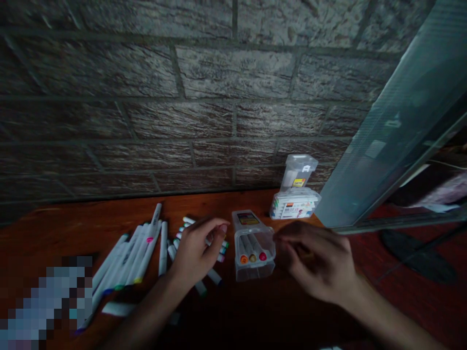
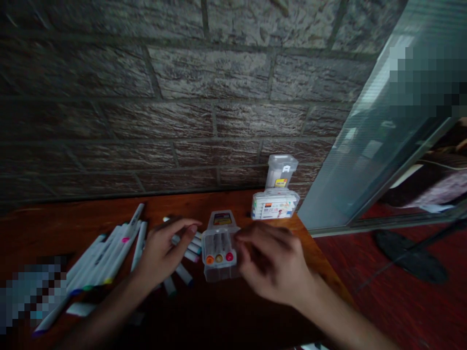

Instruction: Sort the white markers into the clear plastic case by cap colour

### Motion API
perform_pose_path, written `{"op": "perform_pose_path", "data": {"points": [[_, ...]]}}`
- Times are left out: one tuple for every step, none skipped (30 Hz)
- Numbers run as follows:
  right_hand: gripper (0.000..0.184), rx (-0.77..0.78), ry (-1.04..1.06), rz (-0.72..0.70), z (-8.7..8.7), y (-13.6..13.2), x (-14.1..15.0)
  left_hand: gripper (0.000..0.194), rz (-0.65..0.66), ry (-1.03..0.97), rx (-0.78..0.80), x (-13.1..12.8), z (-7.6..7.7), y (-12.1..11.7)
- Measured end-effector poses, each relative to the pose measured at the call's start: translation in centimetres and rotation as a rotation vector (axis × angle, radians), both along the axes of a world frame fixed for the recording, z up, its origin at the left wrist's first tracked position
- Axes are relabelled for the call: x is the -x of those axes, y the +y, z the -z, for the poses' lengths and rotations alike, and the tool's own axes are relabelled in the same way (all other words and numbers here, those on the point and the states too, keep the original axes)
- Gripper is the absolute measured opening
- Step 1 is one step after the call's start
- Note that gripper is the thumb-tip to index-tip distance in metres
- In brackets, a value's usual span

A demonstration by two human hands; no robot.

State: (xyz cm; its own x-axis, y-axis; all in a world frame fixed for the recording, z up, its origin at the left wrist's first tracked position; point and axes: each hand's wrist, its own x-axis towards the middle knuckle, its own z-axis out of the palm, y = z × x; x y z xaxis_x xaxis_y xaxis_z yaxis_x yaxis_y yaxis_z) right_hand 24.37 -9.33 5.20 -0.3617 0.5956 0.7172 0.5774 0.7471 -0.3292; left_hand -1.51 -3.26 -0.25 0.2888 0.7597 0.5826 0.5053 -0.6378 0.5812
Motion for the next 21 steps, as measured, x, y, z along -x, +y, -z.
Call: {"op": "perform_pose_path", "data": {"points": [[0.013,-0.047,-0.091,-0.007,0.0,-0.9,0.2,0.018,0.001,0.002,0.004,0.0,0.0,0.0],[0.015,-0.077,-0.182,0.022,0.2,-1.7,0.4,0.018,0.002,0.006,0.006,0.0,0.0,-0.1],[0.018,-0.113,-0.230,0.045,0.5,-2.3,0.6,0.018,-0.001,0.008,0.007,0.0,0.0,-0.1],[0.021,-0.123,-0.268,0.076,0.8,-2.7,0.9,0.018,-0.004,0.011,0.008,0.1,0.1,-0.1],[0.023,-0.110,-0.301,0.102,1.2,-3.0,1.1,0.018,-0.008,0.014,0.007,0.1,0.1,-0.1],[0.026,-0.091,-0.322,0.118,1.6,-3.1,1.3,0.017,-0.013,0.017,0.009,0.1,0.1,-0.1],[0.028,-0.065,-0.340,0.129,1.9,-3.2,1.5,0.017,-0.017,0.021,0.012,0.1,0.1,-0.1],[0.030,-0.042,-0.354,0.134,2.2,-3.1,1.7,0.017,-0.019,0.024,0.015,0.1,0.2,0.0],[0.032,-0.022,-0.363,0.137,2.5,-3.1,1.9,0.017,-0.021,0.027,0.018,0.1,0.2,0.0],[0.033,-0.003,-0.367,0.143,2.7,-3.0,2.1,0.017,-0.022,0.030,0.024,0.1,0.2,0.0],[0.033,0.010,-0.367,0.149,2.9,-3.0,2.3,0.018,-0.025,0.033,0.032,0.1,0.2,0.0],[0.033,0.022,-0.368,0.153,3.0,-2.9,2.4,0.018,-0.028,0.035,0.044,0.1,0.2,0.0],[0.033,0.030,-0.368,0.158,3.2,-2.8,2.5,0.019,-0.033,0.037,0.054,0.1,0.2,0.0],[0.032,0.035,-0.371,0.161,3.3,-2.8,2.6,0.019,-0.035,0.040,0.063,0.1,0.3,0.0],[0.031,0.035,-0.379,0.163,3.3,-2.7,2.7,0.019,-0.036,0.042,0.067,0.1,0.3,0.0],[0.031,0.033,-0.390,0.163,3.4,-2.7,2.7,0.019,-0.035,0.043,0.065,0.1,0.3,0.0],[0.031,0.034,-0.403,0.165,3.4,-2.6,2.8,0.019,-0.034,0.043,0.062,0.0,0.3,0.0],[0.030,0.035,-0.411,0.168,3.4,-2.6,2.8,0.018,-0.032,0.043,0.057,0.0,0.3,0.0],[0.029,0.035,-0.418,0.168,3.4,-2.5,2.8,0.018,-0.032,0.044,0.053,0.0,0.3,0.0],[0.028,0.034,-0.423,0.167,3.4,-2.5,2.9,0.017,-0.034,0.045,0.053,0.0,0.3,0.0],[0.027,0.033,-0.426,0.168,3.5,-2.4,2.9,0.017,-0.035,0.046,0.054,0.0,0.3,0.0]]}}
